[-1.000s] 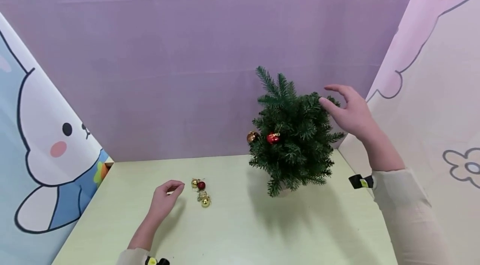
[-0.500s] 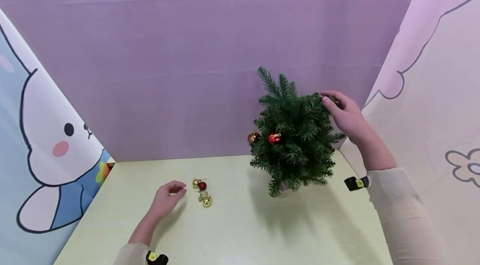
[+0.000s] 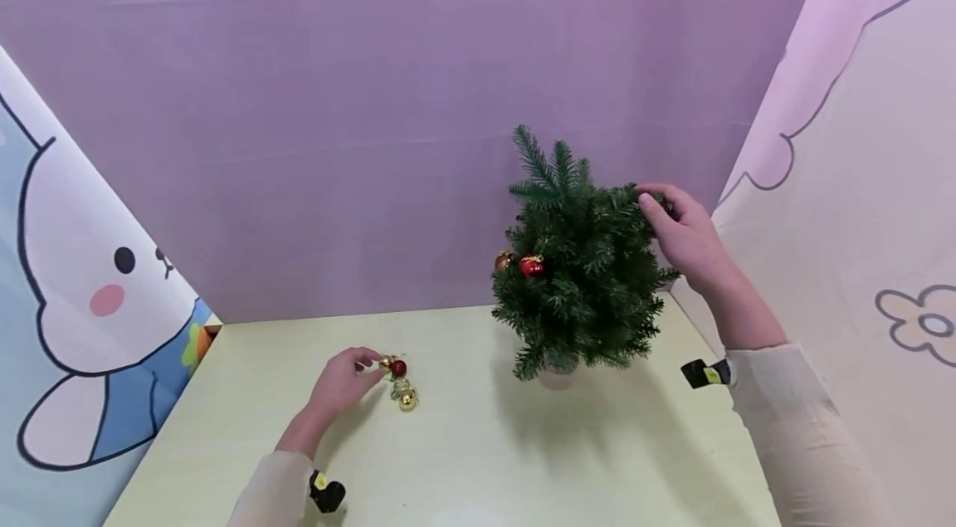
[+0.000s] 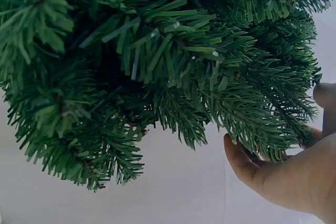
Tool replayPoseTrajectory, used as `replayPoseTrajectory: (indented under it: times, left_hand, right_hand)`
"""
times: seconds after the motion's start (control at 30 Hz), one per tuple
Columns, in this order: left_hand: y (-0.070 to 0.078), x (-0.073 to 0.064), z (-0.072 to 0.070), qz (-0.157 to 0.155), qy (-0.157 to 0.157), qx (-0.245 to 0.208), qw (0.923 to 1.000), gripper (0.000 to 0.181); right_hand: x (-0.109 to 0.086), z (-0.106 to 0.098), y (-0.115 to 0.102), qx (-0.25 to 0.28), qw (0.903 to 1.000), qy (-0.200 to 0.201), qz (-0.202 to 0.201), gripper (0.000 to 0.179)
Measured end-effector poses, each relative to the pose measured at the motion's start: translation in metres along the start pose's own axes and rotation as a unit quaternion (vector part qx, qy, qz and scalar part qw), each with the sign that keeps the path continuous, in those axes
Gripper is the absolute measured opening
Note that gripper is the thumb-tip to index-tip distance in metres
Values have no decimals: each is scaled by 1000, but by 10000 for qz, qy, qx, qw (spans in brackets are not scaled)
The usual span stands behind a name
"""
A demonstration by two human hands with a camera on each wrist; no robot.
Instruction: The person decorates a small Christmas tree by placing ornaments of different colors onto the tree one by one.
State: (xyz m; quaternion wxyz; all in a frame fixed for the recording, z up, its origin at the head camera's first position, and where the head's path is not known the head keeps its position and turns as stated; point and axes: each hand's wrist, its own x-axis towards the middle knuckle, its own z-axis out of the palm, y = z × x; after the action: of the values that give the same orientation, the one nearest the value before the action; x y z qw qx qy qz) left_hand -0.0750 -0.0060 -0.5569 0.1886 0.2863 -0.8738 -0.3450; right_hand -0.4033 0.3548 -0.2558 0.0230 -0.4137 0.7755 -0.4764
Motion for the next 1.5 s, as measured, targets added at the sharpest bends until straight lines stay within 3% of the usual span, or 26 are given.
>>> replayPoseTrajectory:
  times: [0.13,0.27,0.47,0.67,0.9,1.03,1.2,1.5]
  left_hand:
    - [3,10,0,252,-151,720,9970,29]
    - [5,15,-1,476,-250,1551,9864,35]
    - [6,18,3,642,-266,2041,9765,38]
    - [2,22,9,587,-235,2258,9721,35]
    - [-2,20,7,188,-404,2206,9744,35]
    - [4,23,4,255,-428,2020,9781,36]
    - [7,25,6,319,-436,2059,9771,36]
    - [6,14,10,255,-367,2101,9767,36]
  right_hand:
    - [1,-1,0,17,10000,35,-7,51]
    - [2,-1,0,57,10000,2,-26,51]
    - [-2,-3,3,69,9999,-121,103,52]
    - [-4,-5,3,122,9998,-126,131,56]
    - [-7,-3,5,251,9994,-196,143,56]
    - [-7,-6,6,183,9998,-53,29,55]
    - [-5,-10,9,237,9997,-23,-28,54]
    - [-3,-8,11,245,9995,-180,-13,54]
